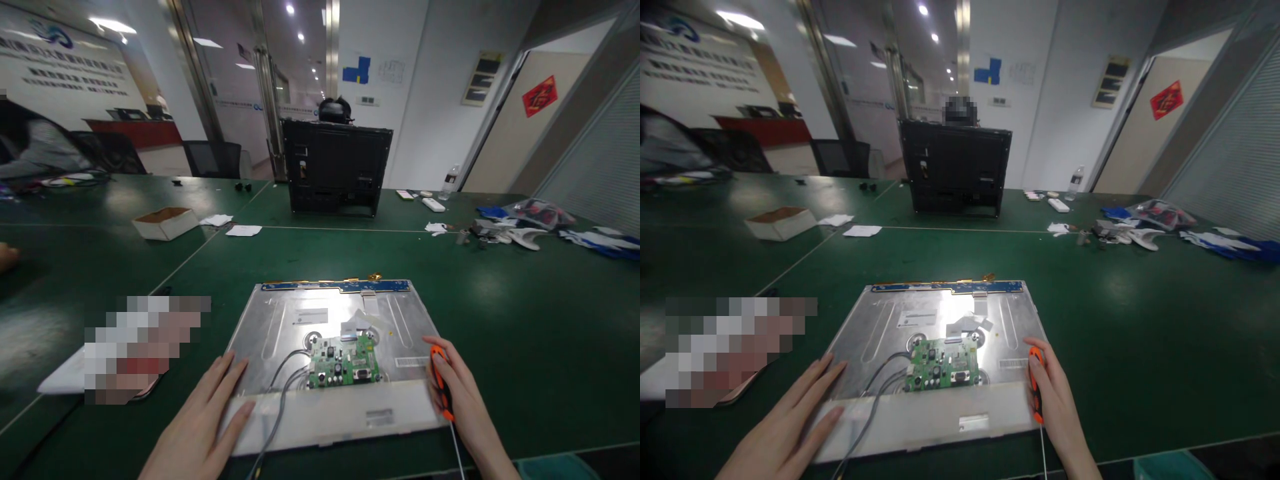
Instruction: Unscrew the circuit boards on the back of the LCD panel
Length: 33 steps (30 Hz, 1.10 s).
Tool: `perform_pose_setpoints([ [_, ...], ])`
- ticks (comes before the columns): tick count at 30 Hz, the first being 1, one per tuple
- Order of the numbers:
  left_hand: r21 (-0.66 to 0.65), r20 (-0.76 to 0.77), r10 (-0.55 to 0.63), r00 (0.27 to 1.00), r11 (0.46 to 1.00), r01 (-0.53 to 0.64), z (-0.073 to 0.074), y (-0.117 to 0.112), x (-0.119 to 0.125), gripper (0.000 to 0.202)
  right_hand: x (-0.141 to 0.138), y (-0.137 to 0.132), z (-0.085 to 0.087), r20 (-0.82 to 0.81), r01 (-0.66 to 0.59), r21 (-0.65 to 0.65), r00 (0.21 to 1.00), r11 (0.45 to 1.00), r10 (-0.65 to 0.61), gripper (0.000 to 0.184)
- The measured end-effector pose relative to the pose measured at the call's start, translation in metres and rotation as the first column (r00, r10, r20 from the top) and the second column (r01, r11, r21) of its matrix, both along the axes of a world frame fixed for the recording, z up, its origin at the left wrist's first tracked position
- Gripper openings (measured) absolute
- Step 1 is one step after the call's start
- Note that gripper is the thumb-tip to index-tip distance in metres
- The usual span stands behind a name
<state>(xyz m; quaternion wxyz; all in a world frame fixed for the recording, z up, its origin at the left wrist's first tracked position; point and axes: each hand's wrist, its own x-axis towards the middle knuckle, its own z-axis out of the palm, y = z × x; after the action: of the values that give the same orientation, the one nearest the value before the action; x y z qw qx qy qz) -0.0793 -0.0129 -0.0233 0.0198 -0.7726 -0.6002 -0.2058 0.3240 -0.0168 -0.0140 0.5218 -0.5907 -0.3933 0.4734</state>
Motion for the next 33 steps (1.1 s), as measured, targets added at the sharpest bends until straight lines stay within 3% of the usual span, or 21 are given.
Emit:
perform_pose_setpoints([
  [8, -0.017, 0.003, -0.036, 0.999, 0.999, 0.036, 0.004, 0.007, 0.006, 0.054, 0.004, -0.002, -0.002, 0.039, 0.012, 0.015, 0.999, 1.000, -0.012, 0.052],
  [14, -0.059, -0.039, -0.107, 0.993, 0.993, 0.105, 0.005, 0.013, 0.020, 0.058, 0.023, 0.004, 0.000, -0.028, -0.009, -0.029, 1.000, 1.000, 0.008, 0.050],
  [17, -0.069, -0.048, -0.153, 0.987, 0.986, 0.149, 0.004, 0.015, 0.030, 0.062, 0.037, 0.007, 0.008, -0.056, -0.030, -0.051, 0.998, 0.998, 0.027, 0.040],
  [22, -0.098, -0.040, -0.224, 0.974, 0.971, 0.220, 0.002, 0.019, 0.051, 0.067, 0.068, 0.013, 0.031, 0.083, -0.014, -0.086, 0.996, 0.996, 0.021, 0.025],
  [23, -0.122, -0.041, -0.235, 0.971, 0.966, 0.229, 0.002, 0.020, 0.055, 0.069, 0.073, 0.015, 0.035, 0.260, 0.003, -0.081, 0.965, 0.997, 0.018, 0.024],
  [24, -0.153, -0.042, -0.248, 0.968, 0.959, 0.239, 0.003, 0.022, 0.060, 0.070, 0.077, 0.018, 0.038, 0.481, 0.025, -0.070, 0.876, 0.997, 0.012, 0.024],
  [26, -0.241, -0.049, -0.279, 0.959, 0.935, 0.260, 0.006, 0.025, 0.071, 0.073, 0.079, 0.026, 0.041, 0.845, 0.085, -0.076, 0.534, 0.994, 0.019, 0.026],
  [27, -0.277, -0.045, -0.296, 0.954, 0.921, 0.272, 0.010, 0.026, 0.078, 0.073, 0.077, 0.030, 0.040, 0.893, 0.113, -0.088, 0.450, 0.990, 0.027, 0.026],
  [29, -0.340, -0.032, -0.320, 0.947, 0.894, 0.291, 0.019, 0.029, 0.091, 0.075, 0.070, 0.039, 0.037, 0.925, 0.125, -0.123, 0.373, 0.985, 0.068, 0.030],
  [33, -0.435, -0.026, -0.339, 0.940, 0.851, 0.295, 0.039, 0.030, 0.120, 0.076, 0.059, 0.053, 0.030, 0.942, 0.082, -0.168, 0.308, 0.982, 0.136, 0.045],
])
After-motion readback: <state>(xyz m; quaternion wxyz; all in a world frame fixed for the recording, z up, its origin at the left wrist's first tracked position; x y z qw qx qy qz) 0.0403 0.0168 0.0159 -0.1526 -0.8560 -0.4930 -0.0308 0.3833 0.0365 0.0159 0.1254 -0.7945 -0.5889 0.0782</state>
